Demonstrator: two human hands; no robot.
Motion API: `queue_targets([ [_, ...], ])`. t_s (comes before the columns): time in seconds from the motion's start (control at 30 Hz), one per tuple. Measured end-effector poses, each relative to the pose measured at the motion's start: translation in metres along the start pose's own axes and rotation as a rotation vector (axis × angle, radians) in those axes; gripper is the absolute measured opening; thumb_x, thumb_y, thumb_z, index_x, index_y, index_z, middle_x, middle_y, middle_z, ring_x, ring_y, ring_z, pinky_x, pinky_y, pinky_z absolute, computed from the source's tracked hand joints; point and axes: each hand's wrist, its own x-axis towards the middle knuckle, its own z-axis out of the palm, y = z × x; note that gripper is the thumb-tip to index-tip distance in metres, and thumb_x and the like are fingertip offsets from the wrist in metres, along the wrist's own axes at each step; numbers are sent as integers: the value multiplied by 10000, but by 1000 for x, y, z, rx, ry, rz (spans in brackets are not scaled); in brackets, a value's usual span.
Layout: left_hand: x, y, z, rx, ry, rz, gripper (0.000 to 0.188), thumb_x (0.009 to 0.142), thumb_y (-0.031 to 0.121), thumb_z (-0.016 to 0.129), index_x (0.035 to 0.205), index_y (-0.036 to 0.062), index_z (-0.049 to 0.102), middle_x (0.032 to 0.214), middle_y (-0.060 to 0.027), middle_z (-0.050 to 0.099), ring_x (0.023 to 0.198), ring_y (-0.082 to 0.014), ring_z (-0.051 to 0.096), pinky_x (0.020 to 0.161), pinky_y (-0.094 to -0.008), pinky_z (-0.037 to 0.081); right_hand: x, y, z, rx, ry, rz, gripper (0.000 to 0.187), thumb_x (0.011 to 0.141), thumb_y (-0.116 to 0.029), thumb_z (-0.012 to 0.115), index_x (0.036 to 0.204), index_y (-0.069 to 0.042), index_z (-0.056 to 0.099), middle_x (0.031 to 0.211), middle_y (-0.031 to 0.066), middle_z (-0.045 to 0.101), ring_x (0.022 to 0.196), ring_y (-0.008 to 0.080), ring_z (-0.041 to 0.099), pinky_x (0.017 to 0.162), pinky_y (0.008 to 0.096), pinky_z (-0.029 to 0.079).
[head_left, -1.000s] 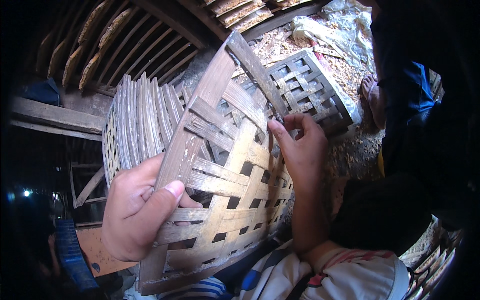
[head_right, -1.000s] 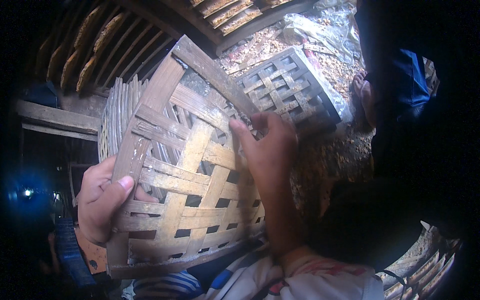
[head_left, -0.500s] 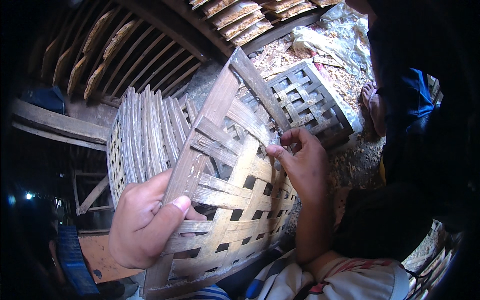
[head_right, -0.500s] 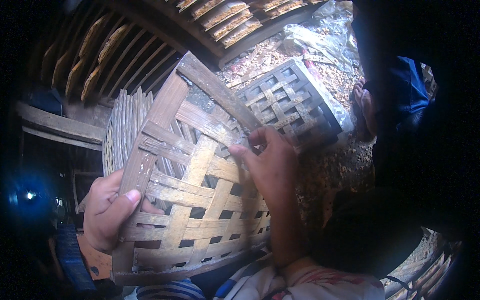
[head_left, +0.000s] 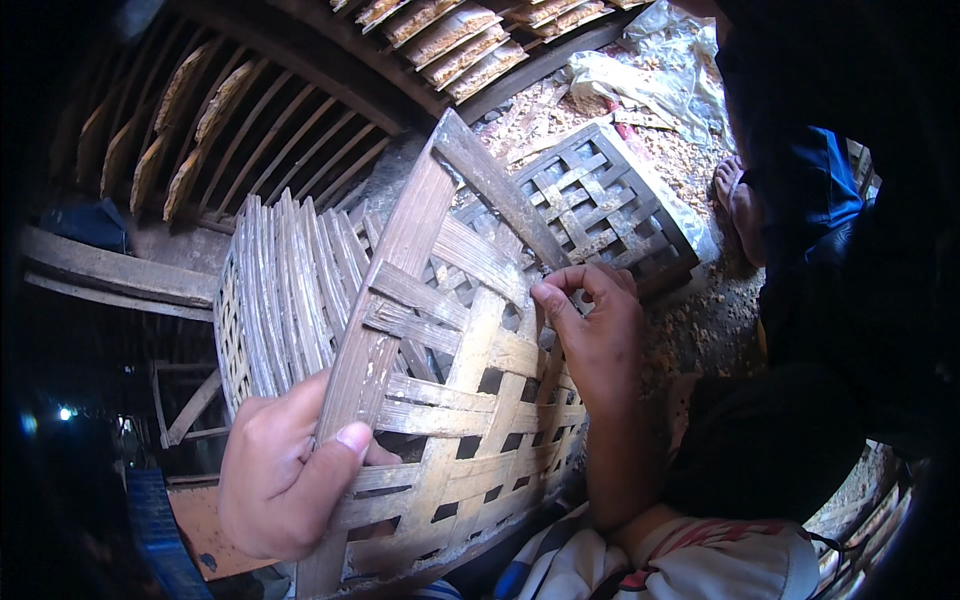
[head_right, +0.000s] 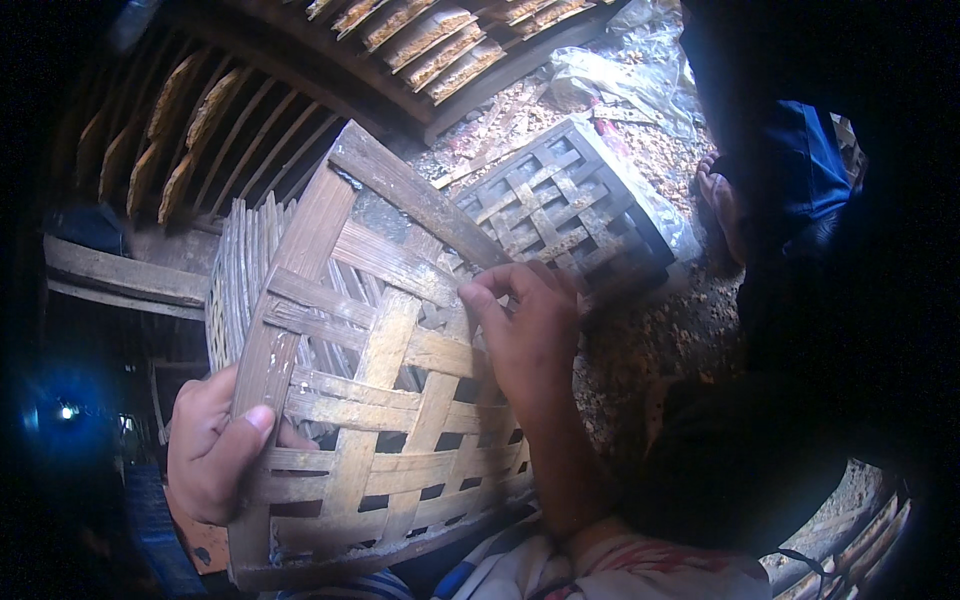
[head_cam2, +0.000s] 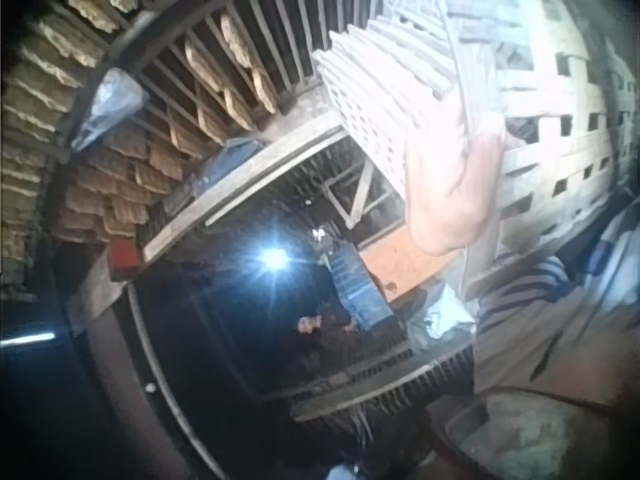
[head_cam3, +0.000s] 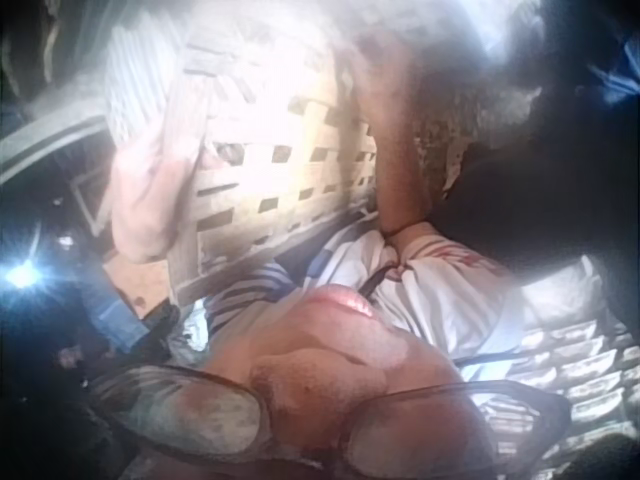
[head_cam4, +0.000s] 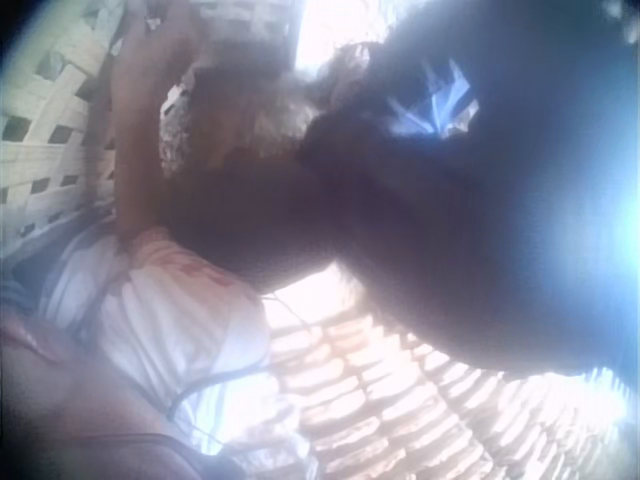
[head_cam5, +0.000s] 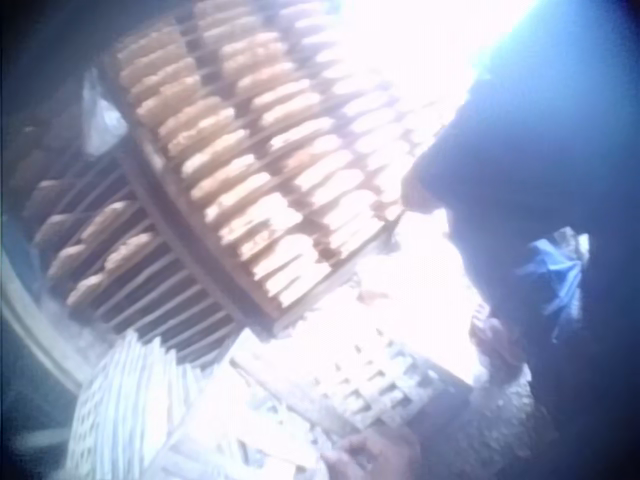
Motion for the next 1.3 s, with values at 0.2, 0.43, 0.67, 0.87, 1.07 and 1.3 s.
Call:
queue_targets([
  [0.2, 2, 2, 7, -143, 58, -15, 367, 879, 100, 481, 1143, -115, 619, 749, -157, 719, 664, -200, 708, 649, -288, 541, 7, 14, 6, 103, 47, -116, 105, 875, -113, 696, 835, -24, 656, 811, 86, 626, 857, 241, 564, 809, 363, 441],
  [0.43, 1, -6, 0, -134, 6, 3, 362, 884, 77, 474, 1157, -117, 611, 755, -155, 718, 686, -182, 704, 668, -272, 539, 18, 26, -38, -492, -116, 28, 80, 903, -115, 636, 923, -40, 654, 795, 133, 632, 821, 283, 621, 729, 382, 476],
  [0.67, 6, -10, -2, -125, -44, 19, 347, 911, 88, 490, 1163, -120, 605, 782, -152, 725, 715, -185, 711, 693, -272, 544, 23, 33, -43, -427, -44, 90, 168, 874, -130, 694, 1032, -71, 686, 890, 137, 666, 900, 274, 655, 780, 398, 498],
  [0.87, 7, -18, -2, -88, -60, 82, 348, 910, 94, 490, 1157, -118, 613, 777, -145, 723, 717, -191, 718, 679, -277, 550, 24, 11, -18, -67, 118, -256, 317, 828, -196, 774, 1111, -87, 681, 1005, 130, 692, 1001, 324, 618, 952, 464, 443],
  [1.07, 10, -21, -1, -10, -55, 219, 336, 897, 124, 507, 1097, -110, 640, 756, -144, 727, 662, -194, 719, 647, -282, 558, 20, 22, -4, -74, 79, -251, 370, 819, -139, 766, 1168, -64, 664, 1047, 130, 690, 1014, 311, 622, 944, 427, 448],
  [1.3, 0, -12, -4, -67, -3, 41, 329, 902, 147, 516, 1065, -107, 648, 757, -138, 729, 673, -185, 719, 641, -271, 544, 26, 30, -1, -23, -37, -384, 373, 871, -76, 692, 1232, -13, 627, 1131, 154, 667, 1068, 308, 619, 949, 383, 464],
])
